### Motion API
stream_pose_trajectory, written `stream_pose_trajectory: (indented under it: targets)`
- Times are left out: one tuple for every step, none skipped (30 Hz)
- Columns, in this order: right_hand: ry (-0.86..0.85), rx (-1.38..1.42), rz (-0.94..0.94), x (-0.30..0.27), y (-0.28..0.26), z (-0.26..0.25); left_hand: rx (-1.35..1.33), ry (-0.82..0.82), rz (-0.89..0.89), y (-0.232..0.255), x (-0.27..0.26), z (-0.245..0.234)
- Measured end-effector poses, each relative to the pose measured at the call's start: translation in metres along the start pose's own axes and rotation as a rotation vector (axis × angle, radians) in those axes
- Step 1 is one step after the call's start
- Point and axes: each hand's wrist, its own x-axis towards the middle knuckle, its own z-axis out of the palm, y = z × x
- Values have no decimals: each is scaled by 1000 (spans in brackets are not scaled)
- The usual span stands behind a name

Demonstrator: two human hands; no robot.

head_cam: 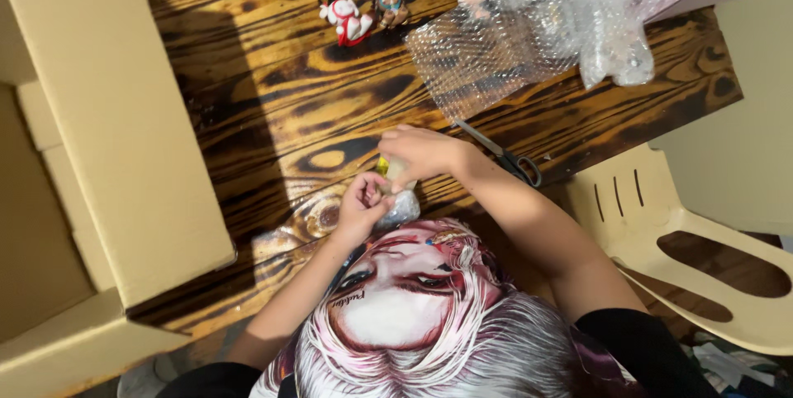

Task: The person wraps small figurines in bubble wrap using scissors to cut the material and tape to seal the packages. They handle the figurines one by one, wrapping them individually and placing the finished bundles on the table.

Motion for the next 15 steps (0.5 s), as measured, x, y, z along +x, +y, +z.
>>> stream_pose_trajectory:
  targets:
    - [9,2,-15,-2,3,2,30,3,19,2,2,-1]
    - [21,7,-25,-3,4,7,61,0,34,5,-1,-1]
    - [59,14,-72,-3,-1,16,221,10,101,11,-11,1]
    - [108,8,-114,-2,-7,23,383,8,181,20,-13,4]
    - [157,1,-157,-3,-11,27,544,8,263,32,-13,6]
    - [187,20,-148,-6,-16,31,615,-18,306,43,-17,8]
    - [217,38,-138,-10,-20,34,686,-44,349,57,-21,7]
    - [248,57,-128,-13,-24,37,757,-71,392,70,-26,6]
    - [262,40,-106,-14,-26,39,818,-117,373,82,-30,4]
    - [273,23,-89,-14,-28,40,880,-157,354,93,-35,2]
    - [285,5,-71,-14,-29,42,941,-198,334,100,-38,1]
    - [298,18,-34,-14,-32,44,1002,-194,334,104,-39,1]
    - [312,32,3,-15,-35,48,1063,-189,334,105,-40,1]
    - [327,46,42,-15,-37,50,1124,-186,334,105,-41,0]
    - [323,43,62,-15,-40,52,1085,-210,349,106,-42,-2]
